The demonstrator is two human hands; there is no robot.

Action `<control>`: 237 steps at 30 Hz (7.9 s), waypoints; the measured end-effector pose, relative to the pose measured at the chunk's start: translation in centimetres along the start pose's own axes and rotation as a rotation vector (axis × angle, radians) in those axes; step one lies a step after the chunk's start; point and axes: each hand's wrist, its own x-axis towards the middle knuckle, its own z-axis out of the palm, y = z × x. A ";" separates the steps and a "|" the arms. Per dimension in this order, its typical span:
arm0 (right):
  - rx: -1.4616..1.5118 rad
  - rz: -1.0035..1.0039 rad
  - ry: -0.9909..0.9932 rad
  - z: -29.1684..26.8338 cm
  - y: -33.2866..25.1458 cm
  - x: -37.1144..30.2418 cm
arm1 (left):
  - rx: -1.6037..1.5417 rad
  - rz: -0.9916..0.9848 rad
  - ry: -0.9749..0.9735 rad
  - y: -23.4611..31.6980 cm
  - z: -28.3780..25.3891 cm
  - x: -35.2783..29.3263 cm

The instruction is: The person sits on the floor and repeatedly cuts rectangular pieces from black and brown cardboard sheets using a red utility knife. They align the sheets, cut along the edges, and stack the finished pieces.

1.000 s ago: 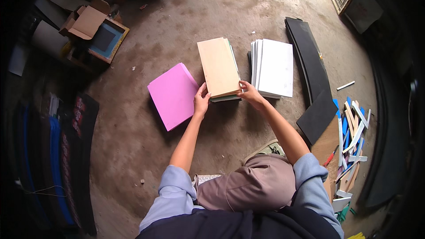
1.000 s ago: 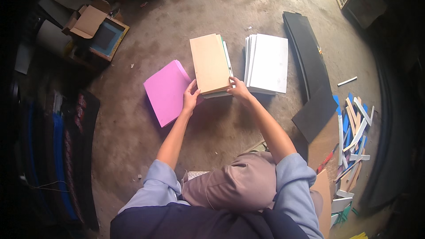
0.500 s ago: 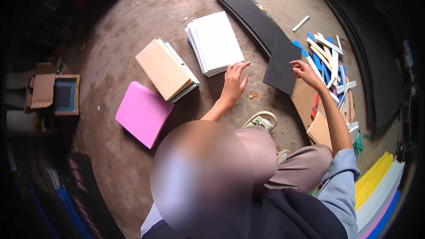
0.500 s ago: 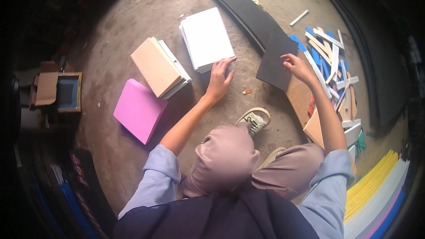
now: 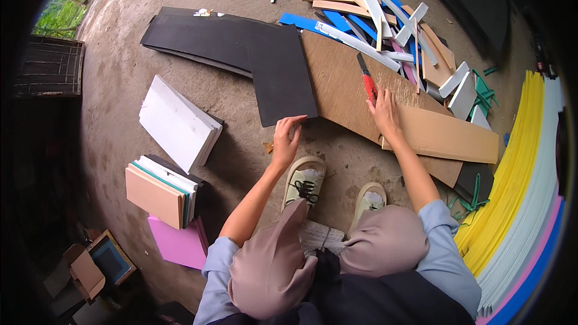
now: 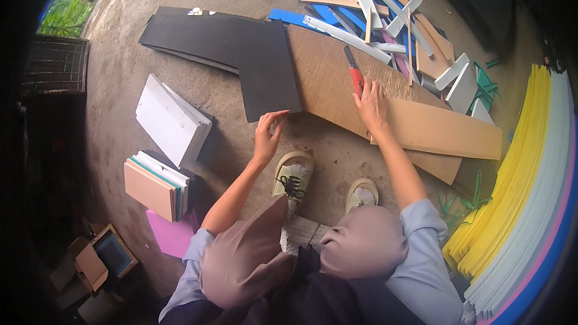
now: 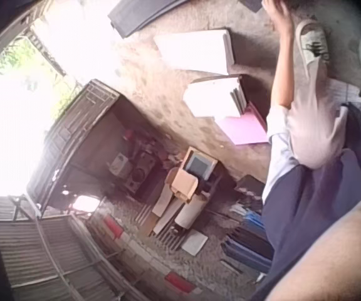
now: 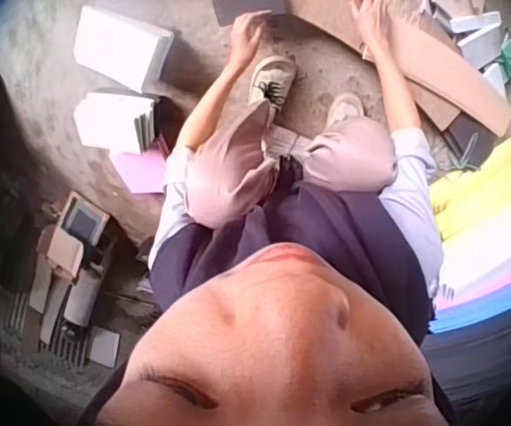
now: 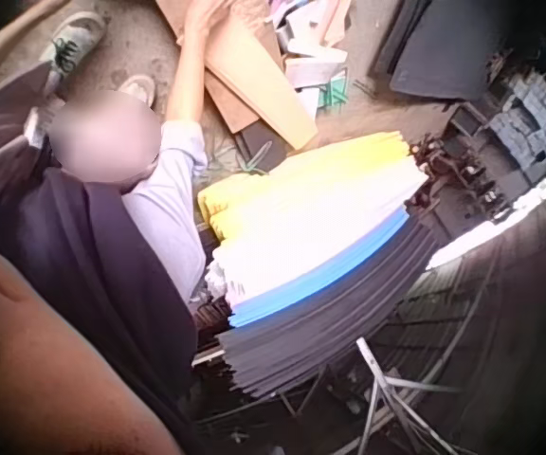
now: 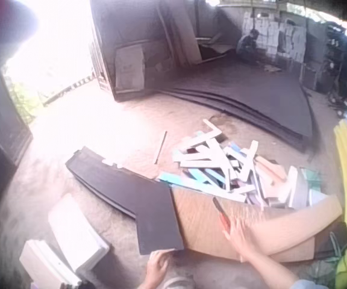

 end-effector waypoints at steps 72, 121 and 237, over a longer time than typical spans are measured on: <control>0.334 0.364 0.137 1.1 4.9 -0.2 | 0.840 -0.183 0.315 3.0 -10.2 15.3; 0.595 0.521 0.068 -1.3 6.4 -2.7 | 0.283 0.122 -0.014 -2.2 2.1 7.3; 0.846 0.376 -0.280 -1.6 8.9 0.8 | 0.445 0.312 -0.225 -4.0 -0.4 6.8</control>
